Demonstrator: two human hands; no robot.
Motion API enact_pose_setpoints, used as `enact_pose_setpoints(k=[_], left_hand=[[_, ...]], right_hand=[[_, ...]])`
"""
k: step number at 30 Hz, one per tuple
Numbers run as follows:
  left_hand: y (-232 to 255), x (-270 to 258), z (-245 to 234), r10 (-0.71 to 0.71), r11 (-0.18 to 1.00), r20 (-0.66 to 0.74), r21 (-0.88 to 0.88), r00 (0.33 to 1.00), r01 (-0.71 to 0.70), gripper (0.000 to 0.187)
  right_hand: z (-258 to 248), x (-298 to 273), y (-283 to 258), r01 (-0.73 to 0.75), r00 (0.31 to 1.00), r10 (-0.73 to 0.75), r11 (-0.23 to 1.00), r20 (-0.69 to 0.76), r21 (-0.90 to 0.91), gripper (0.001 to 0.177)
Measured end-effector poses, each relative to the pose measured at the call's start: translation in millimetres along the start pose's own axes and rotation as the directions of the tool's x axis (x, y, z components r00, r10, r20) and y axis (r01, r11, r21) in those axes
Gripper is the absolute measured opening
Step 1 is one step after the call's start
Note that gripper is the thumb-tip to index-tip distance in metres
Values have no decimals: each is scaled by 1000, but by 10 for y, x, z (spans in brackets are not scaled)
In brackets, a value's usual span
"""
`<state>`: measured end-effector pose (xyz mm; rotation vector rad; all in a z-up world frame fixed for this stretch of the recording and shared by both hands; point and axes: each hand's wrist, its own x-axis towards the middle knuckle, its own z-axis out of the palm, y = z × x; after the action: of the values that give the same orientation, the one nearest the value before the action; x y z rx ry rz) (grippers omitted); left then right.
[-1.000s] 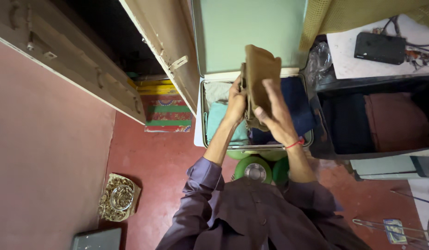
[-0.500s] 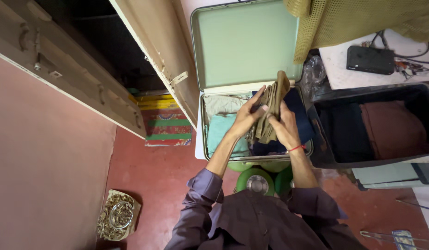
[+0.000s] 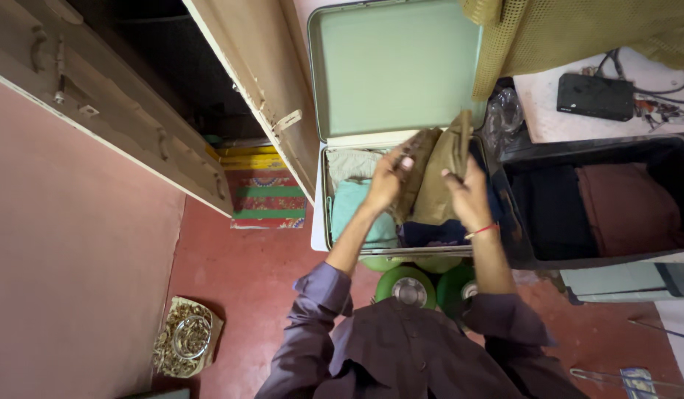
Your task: The person folds and organizes various items of clothing, transferring them between a black storage box and a green suitcase.
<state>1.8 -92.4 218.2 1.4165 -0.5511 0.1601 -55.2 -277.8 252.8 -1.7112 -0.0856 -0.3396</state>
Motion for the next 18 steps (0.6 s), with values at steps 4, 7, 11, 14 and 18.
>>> enact_pose_setpoints(k=[4,7,11,14,18], left_hand=[[-489,-12,-541,-280,943,-273,104,921,317,23],[-505,-61,-1031,-420,901,-274,-239,865,362,20],[-355,-149,-1376,-382,867,-223,-423,897,264,17],[-272,-80,-1231,-360,903,-290,-348,887,253,21],[164,179,-260,-643,740,-263,24,719,672,40]], right_hand=[[-549,-8,241,-275,958,284,892,28,358,48],[-1065,-30,304,-260,957,288,884,-14,388,48],[-1462,-92,219,-193,974,224,897,-32,396,45],[-1428,-80,43,-190,978,207,946,-37,263,49],[-881,57,5,-258,961,267,959,70,-120,48]])
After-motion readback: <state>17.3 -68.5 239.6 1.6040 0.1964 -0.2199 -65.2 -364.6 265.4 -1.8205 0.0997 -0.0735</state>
